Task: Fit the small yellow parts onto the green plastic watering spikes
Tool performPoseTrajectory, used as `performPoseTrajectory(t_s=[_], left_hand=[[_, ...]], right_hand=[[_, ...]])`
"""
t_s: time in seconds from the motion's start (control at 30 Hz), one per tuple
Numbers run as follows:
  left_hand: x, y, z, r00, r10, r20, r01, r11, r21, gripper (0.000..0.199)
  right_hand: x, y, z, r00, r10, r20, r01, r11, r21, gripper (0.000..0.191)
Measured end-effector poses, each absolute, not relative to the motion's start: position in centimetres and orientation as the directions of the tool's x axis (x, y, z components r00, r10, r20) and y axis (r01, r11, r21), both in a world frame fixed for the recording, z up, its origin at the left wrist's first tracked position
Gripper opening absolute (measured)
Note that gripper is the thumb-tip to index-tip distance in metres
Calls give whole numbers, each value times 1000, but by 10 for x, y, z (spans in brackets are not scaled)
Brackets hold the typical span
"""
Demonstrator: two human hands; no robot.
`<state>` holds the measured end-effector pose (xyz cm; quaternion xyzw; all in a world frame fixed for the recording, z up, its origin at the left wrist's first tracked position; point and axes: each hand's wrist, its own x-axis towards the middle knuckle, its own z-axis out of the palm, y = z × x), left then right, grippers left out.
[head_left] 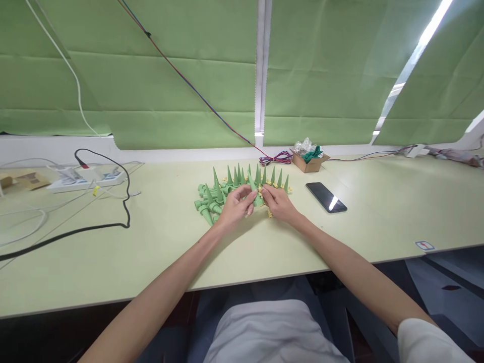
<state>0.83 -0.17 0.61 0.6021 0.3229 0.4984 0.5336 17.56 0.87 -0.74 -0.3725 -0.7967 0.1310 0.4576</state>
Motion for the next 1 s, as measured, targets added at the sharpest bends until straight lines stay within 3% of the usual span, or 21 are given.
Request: performPoseTrajectory(t_s=[0.2, 0.5, 0.63, 1.0], left_hand=[[9, -4, 8, 266, 895, 358, -64, -354, 933, 30], [11, -13, 6, 218, 896, 387, -30, -390, 920, 15], [11, -14, 5, 191, 884, 426, -1, -434, 901, 14], [13, -12, 10, 233, 902, 362, -37, -364, 931, 20]], right_hand=[[174, 8, -7, -265, 740, 618, 460, 660, -593, 43], [173, 9, -6, -245, 841, 482, 355, 540, -763, 48], [172, 9, -6, -252, 844, 474, 340, 535, -773, 47], [173, 9, -7, -232, 816, 529, 345, 577, -740, 51]])
